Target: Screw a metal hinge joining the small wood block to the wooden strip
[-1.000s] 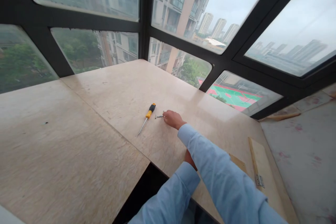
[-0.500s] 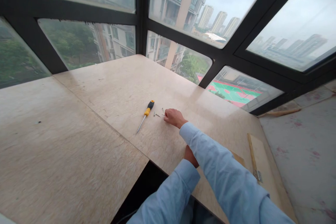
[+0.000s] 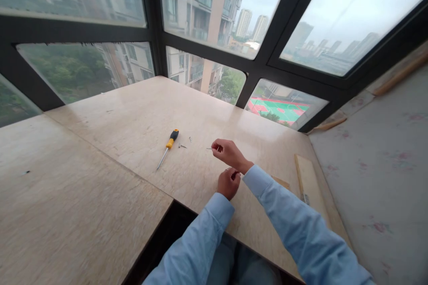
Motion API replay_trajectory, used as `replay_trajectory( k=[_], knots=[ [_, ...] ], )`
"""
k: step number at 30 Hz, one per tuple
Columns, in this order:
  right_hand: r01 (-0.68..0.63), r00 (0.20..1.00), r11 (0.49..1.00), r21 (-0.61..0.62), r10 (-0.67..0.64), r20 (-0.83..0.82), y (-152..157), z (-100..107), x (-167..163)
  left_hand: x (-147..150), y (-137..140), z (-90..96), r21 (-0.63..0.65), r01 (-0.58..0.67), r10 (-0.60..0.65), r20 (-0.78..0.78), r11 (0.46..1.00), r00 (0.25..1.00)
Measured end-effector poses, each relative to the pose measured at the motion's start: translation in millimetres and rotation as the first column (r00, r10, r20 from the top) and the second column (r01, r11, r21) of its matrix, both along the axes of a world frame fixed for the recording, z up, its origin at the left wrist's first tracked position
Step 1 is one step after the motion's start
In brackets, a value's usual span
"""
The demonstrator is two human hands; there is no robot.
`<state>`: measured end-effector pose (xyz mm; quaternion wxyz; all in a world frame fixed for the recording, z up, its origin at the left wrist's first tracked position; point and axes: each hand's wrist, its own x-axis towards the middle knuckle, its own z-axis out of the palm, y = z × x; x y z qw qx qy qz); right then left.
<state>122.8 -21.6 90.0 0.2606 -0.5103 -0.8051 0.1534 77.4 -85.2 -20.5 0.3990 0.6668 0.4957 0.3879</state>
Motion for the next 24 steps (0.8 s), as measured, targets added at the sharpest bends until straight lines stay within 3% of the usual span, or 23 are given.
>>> replay_trajectory(
  k=[5,9,14,18,20,22,24],
  knots=[
    [0.104,0.968,0.995,-0.002,-0.102,-0.229,-47,15,47,-3,0,-0.7,0.019,0.023,-0.026,0.174,1.0,0.984],
    [0.268,0.821,0.955,-0.131,-0.297,-0.487,-98,14,111,-5,1,-0.6,-0.006,0.037,-0.034,0.224,0.999,0.974],
    [0.514,0.539,0.806,-0.294,-0.57,-0.621,-168,-6,196,-6,2,-0.7,0.016,0.037,-0.039,0.162,0.999,0.986],
    [0.641,0.4,0.695,-0.326,-0.665,-0.631,-212,-29,243,8,-9,5.2,0.017,-0.02,0.018,0.096,1.0,0.995],
    [0.683,0.348,0.65,-0.333,-0.691,-0.634,-226,-41,258,27,-21,12.5,-0.046,0.03,-0.024,0.121,0.998,0.992],
    [0.713,0.302,0.614,-0.339,-0.705,-0.641,-235,-50,267,53,-37,22.1,-0.197,0.226,-0.181,0.221,0.954,0.958],
    [0.725,0.259,0.593,-0.35,-0.705,-0.66,-238,-57,274,82,-54,31.9,-0.415,0.438,-0.297,0.362,0.797,0.884]
  ],
)
